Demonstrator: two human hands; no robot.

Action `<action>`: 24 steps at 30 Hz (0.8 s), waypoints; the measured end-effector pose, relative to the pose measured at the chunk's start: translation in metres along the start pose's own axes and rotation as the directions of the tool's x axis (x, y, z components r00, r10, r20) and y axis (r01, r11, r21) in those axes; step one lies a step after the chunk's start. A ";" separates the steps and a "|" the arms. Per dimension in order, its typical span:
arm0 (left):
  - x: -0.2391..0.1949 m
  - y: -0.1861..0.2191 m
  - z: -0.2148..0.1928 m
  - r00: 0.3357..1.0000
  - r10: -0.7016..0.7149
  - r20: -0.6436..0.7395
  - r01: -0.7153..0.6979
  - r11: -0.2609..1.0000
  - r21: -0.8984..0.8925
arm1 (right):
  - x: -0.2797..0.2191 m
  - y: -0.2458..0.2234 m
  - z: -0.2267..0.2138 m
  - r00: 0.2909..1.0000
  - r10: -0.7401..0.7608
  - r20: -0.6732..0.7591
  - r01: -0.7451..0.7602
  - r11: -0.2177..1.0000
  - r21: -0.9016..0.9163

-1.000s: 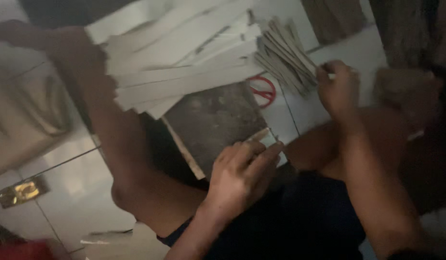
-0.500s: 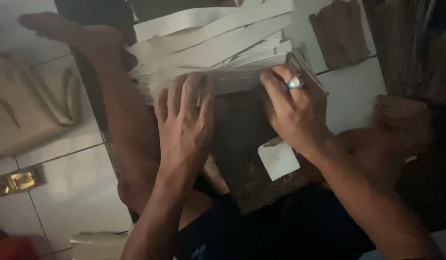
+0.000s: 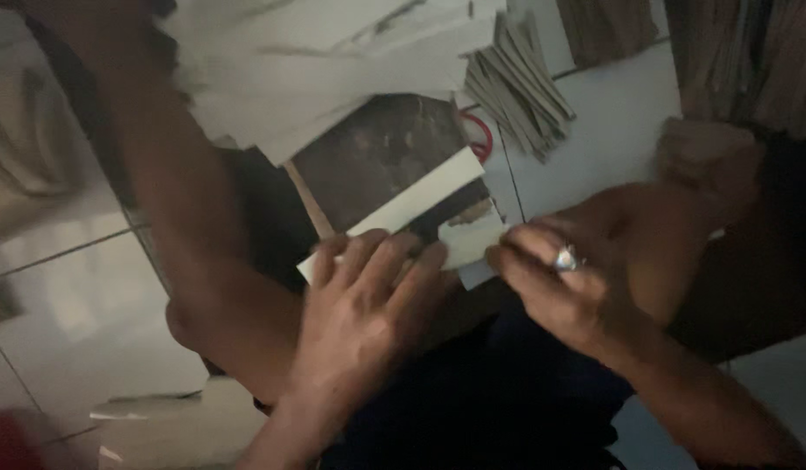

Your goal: The person applies glue to the edge of a white paper strip using a small brush and presses it onto a stack of paper. The person repeats this process with multiple paper strips, placing each glued strip onto the stack.

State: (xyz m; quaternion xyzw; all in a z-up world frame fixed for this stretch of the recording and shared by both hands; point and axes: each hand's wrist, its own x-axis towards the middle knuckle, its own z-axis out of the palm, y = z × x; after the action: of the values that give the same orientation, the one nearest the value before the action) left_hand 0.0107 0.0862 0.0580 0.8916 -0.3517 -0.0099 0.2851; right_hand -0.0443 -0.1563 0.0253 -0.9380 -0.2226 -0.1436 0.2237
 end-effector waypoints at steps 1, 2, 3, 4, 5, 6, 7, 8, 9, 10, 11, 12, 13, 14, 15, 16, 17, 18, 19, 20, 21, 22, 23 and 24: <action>0.001 0.005 0.008 1.000 -0.009 -0.012 0.008 0.998 -0.059 | -0.006 -0.004 -0.001 1.000 -0.002 -0.006 0.002 1.000 -0.010; 0.004 0.008 0.014 0.999 -0.006 -0.033 0.005 0.999 -0.041 | -0.009 -0.006 -0.001 1.000 -0.005 -0.016 0.004 1.000 -0.022; 0.007 0.010 0.019 0.998 -0.003 -0.055 0.002 1.000 -0.022 | -0.011 -0.006 -0.001 1.000 0.012 0.012 -0.012 1.000 0.001; 0.010 0.012 0.023 0.997 0.004 -0.077 -0.004 1.000 -0.003 | -0.012 -0.006 -0.001 0.999 0.029 0.039 -0.030 0.999 0.022; 0.011 0.015 0.025 0.998 -0.002 -0.064 0.001 1.000 -0.020 | -0.014 -0.005 -0.002 0.997 0.046 0.065 -0.049 0.998 0.042; 0.011 0.017 0.026 0.998 -0.007 -0.054 0.005 0.999 -0.037 | -0.016 -0.005 -0.005 0.996 0.074 0.054 -0.078 0.994 0.075; 0.012 0.018 0.028 0.999 -0.012 -0.044 0.009 0.999 -0.054 | -0.016 -0.003 -0.007 0.994 0.102 0.043 -0.106 0.989 0.107; 0.011 0.020 0.030 0.999 -0.019 -0.044 0.017 0.998 -0.062 | -0.016 -0.001 -0.008 0.991 0.127 0.037 -0.131 0.981 0.146; 0.010 0.022 0.032 0.999 -0.027 -0.044 0.024 0.997 -0.070 | -0.017 0.002 -0.009 0.982 0.177 0.072 -0.187 0.970 0.153; 0.008 0.023 0.034 0.998 -0.036 -0.044 0.033 0.996 -0.078 | -0.016 0.005 -0.011 0.968 0.225 0.107 -0.240 0.958 0.159; 0.007 0.023 0.036 0.999 -0.040 -0.024 0.038 0.996 -0.081 | -0.015 0.009 -0.012 0.952 0.271 0.143 -0.293 0.942 0.162; 0.006 0.024 0.038 0.999 -0.043 -0.005 0.043 0.995 -0.085 | -0.013 0.013 -0.012 0.957 0.248 0.152 -0.272 0.947 0.168; 0.006 0.024 0.040 0.999 -0.047 0.015 0.048 0.995 -0.089 | -0.010 0.017 -0.013 0.961 0.225 0.161 -0.252 0.952 0.175; 0.006 0.024 0.041 0.999 -0.051 0.005 0.051 0.993 -0.107 | -0.007 0.021 -0.012 0.965 0.202 0.169 -0.232 0.956 0.178; 0.006 0.023 0.042 0.998 -0.055 -0.006 0.054 0.991 -0.126 | -0.004 0.025 -0.013 0.965 0.178 0.193 -0.214 0.959 0.184; 0.006 0.023 0.043 0.998 -0.062 -0.014 0.059 0.988 -0.144 | -0.002 0.028 -0.014 0.964 0.154 0.218 -0.197 0.961 0.193; 0.006 0.023 0.044 0.998 -0.068 -0.014 0.065 0.986 -0.153 | 0.000 0.030 -0.015 0.962 0.129 0.242 -0.180 0.963 0.202; 0.007 0.022 0.044 0.997 -0.071 -0.014 0.068 0.985 -0.161 | 0.003 0.032 -0.015 0.964 0.126 0.234 -0.178 0.960 0.218; 0.008 0.020 0.045 0.997 -0.075 -0.014 0.071 0.983 -0.169 | 0.004 0.033 -0.016 0.967 0.123 0.225 -0.176 0.956 0.234; 0.009 0.019 0.046 0.996 -0.087 -0.003 0.085 0.979 -0.188 | 0.006 0.035 -0.016 0.969 0.120 0.216 -0.174 0.952 0.251; 0.009 0.018 0.046 0.995 -0.099 0.008 0.098 0.974 -0.206 | 0.007 0.037 -0.015 0.968 0.111 0.223 -0.167 0.954 0.250; 0.010 0.018 0.047 0.994 -0.109 0.018 0.110 0.968 -0.225 | 0.007 0.040 -0.015 0.968 0.102 0.230 -0.160 0.956 0.248; 0.011 0.017 0.049 0.994 -0.107 0.020 0.109 0.965 -0.237 | 0.007 0.043 -0.014 0.967 0.093 0.236 -0.152 0.957 0.246; 0.012 0.016 0.050 0.994 -0.106 0.024 0.109 0.962 -0.250 | 0.007 0.045 -0.013 0.965 0.090 0.247 -0.155 0.954 0.256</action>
State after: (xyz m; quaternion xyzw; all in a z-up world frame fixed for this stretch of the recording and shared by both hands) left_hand -0.0016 0.0444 0.0269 0.8660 -0.3002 -0.0743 0.3929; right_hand -0.0191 -0.1966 0.0231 -0.9205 -0.2061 0.0136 0.3316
